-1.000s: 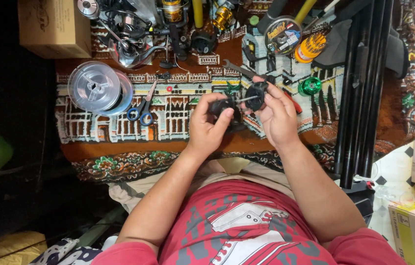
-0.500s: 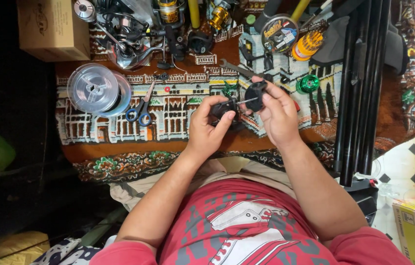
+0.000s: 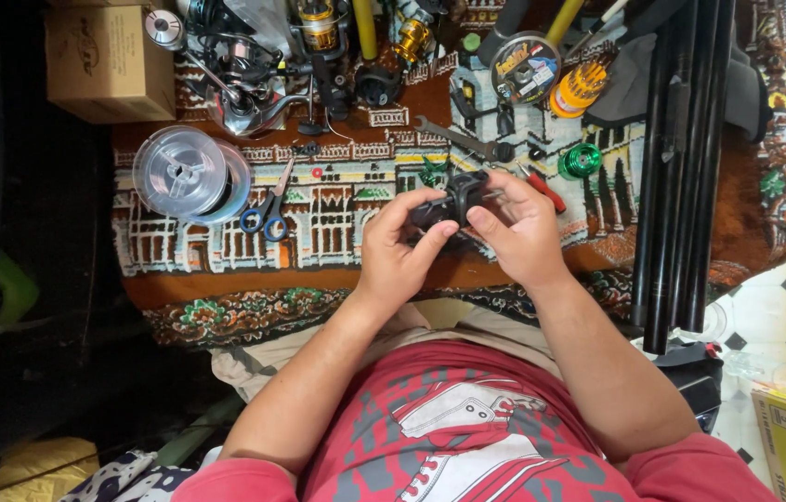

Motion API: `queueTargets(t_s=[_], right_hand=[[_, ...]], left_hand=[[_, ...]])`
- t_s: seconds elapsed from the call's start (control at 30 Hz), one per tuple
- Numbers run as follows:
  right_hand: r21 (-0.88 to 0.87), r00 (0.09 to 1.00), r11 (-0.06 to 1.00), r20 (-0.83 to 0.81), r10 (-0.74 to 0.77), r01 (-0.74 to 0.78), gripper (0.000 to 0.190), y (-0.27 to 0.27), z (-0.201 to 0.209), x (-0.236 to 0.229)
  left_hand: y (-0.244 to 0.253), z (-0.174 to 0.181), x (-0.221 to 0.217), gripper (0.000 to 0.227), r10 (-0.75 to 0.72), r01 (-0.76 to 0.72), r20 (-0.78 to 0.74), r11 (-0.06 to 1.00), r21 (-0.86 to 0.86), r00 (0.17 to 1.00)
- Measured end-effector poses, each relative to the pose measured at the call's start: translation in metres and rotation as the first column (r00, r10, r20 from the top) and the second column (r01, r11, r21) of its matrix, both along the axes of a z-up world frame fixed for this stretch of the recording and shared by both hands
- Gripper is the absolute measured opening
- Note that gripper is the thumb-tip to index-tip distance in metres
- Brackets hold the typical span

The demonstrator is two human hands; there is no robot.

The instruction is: Repairing and assembling a fishing reel by manipulating small internal components and using tools.

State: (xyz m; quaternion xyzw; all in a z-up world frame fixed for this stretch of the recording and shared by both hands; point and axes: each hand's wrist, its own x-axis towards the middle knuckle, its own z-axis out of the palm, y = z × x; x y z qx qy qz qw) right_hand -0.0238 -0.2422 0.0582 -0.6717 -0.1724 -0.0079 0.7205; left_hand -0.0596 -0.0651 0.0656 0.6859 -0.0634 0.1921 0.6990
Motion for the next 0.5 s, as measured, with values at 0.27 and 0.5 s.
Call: queueTargets(t_s=[0.27, 0.5], right_hand=[[0.021, 0.999, 1.000, -0.047, 0.013, -0.012, 0.036, -0.005, 0.012, -0.002], [-0.095, 0.997, 0.995, 0.078, -0.030, 0.037, 0.036, 0.001, 0.041, -0.007]], left_hand=[[0.002, 0.009, 0.000, 0.029, -0.058, 0.057, -0.028, 0.998, -0.040, 0.998], [0.000, 0.014, -0.001, 0.026, -0.112, 0.107, -0.041, 0.990, -0.097, 0.993]])
